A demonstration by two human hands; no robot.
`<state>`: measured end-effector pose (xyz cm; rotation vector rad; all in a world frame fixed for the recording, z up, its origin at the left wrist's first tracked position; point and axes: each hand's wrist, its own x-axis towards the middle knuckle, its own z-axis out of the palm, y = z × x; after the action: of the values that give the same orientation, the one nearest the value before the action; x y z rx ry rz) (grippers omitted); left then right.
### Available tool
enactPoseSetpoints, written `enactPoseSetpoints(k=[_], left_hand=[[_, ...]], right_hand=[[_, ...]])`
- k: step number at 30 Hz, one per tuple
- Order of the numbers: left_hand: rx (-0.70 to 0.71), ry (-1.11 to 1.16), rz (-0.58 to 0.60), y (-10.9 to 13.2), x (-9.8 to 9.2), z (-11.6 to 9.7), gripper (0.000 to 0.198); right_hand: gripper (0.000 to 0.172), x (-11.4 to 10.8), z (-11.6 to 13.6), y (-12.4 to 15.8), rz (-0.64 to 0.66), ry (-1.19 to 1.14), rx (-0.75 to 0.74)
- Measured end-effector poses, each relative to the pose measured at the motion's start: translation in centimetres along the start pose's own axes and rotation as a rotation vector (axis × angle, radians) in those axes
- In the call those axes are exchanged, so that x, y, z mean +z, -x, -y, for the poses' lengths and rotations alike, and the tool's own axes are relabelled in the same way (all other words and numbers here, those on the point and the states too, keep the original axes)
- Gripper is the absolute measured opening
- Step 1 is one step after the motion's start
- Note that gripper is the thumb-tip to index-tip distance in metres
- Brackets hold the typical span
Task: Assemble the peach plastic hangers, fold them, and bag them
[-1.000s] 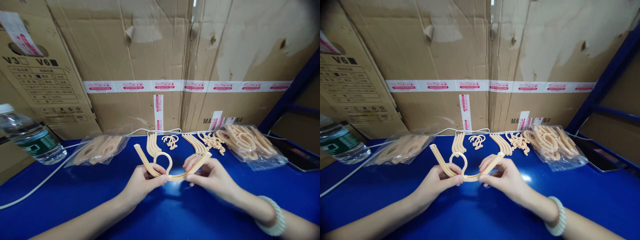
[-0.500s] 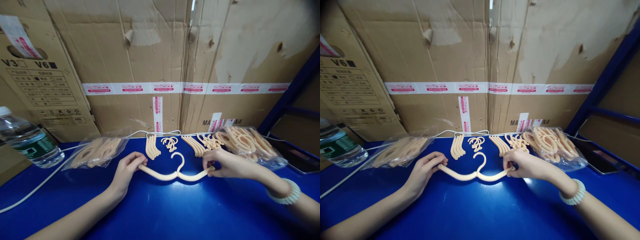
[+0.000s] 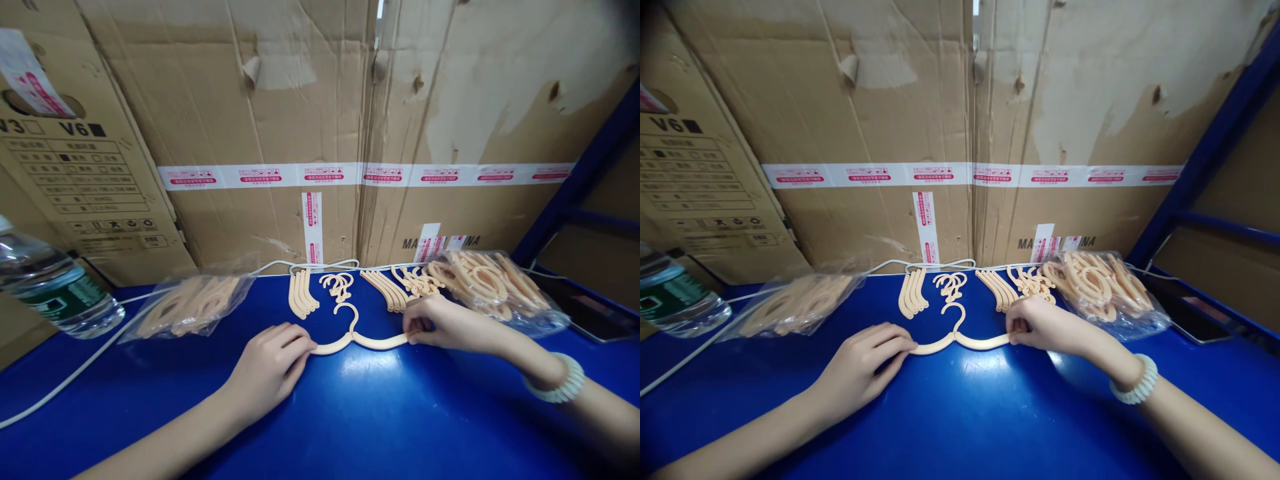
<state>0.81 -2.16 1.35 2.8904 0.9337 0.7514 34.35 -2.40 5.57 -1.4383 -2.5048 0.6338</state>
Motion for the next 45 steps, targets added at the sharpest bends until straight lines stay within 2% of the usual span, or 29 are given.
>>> enactPoseSetpoints(k=[8,15,19,23,30,40,43,45], left_hand=[[-0.038,0.037,-0.085,0.0,0.1,0.4,0.032],[-0.144,0.175,-0.114,-0.2,0.0,1.3,0.025],[-0.226,0.177,-0.147,-0.3,-0.1,2.0,0.018],[-0.267,0.134,-0.126,-0.5,-0.3,2.2,0.013],[-0.27,0.11,-0.074,-0.6,-0.3,2.2,0.016],[-0.271,0.108,-0.081,-0.4,0.1,2.4,0.015],[-0.275,0.104,-0.1,-0.3,0.2,2.5,0.012],[-0.28,0.099,-0.118,-0.2,0.3,2.5,0.011]], right_hand=[[0.012,0.9,-0.7,-0.5,-0.114,0.042,0.003],[0.007,0.3,-1.3,-0.3,-0.086,0.055,0.077],[0.006,-0.2,-1.4,0.0,-0.065,0.06,0.105],[0.006,-0.5,-1.4,0.1,-0.043,0.075,0.103],[0.008,-0.2,-1.4,0.0,-0.082,0.128,0.121],[0.008,0.0,-1.2,-0.3,-0.092,0.163,0.172],[0.003,-0.1,-1.1,-0.3,-0.084,0.166,0.194],[0.011,-0.3,-0.9,-0.1,-0.076,0.163,0.206]])
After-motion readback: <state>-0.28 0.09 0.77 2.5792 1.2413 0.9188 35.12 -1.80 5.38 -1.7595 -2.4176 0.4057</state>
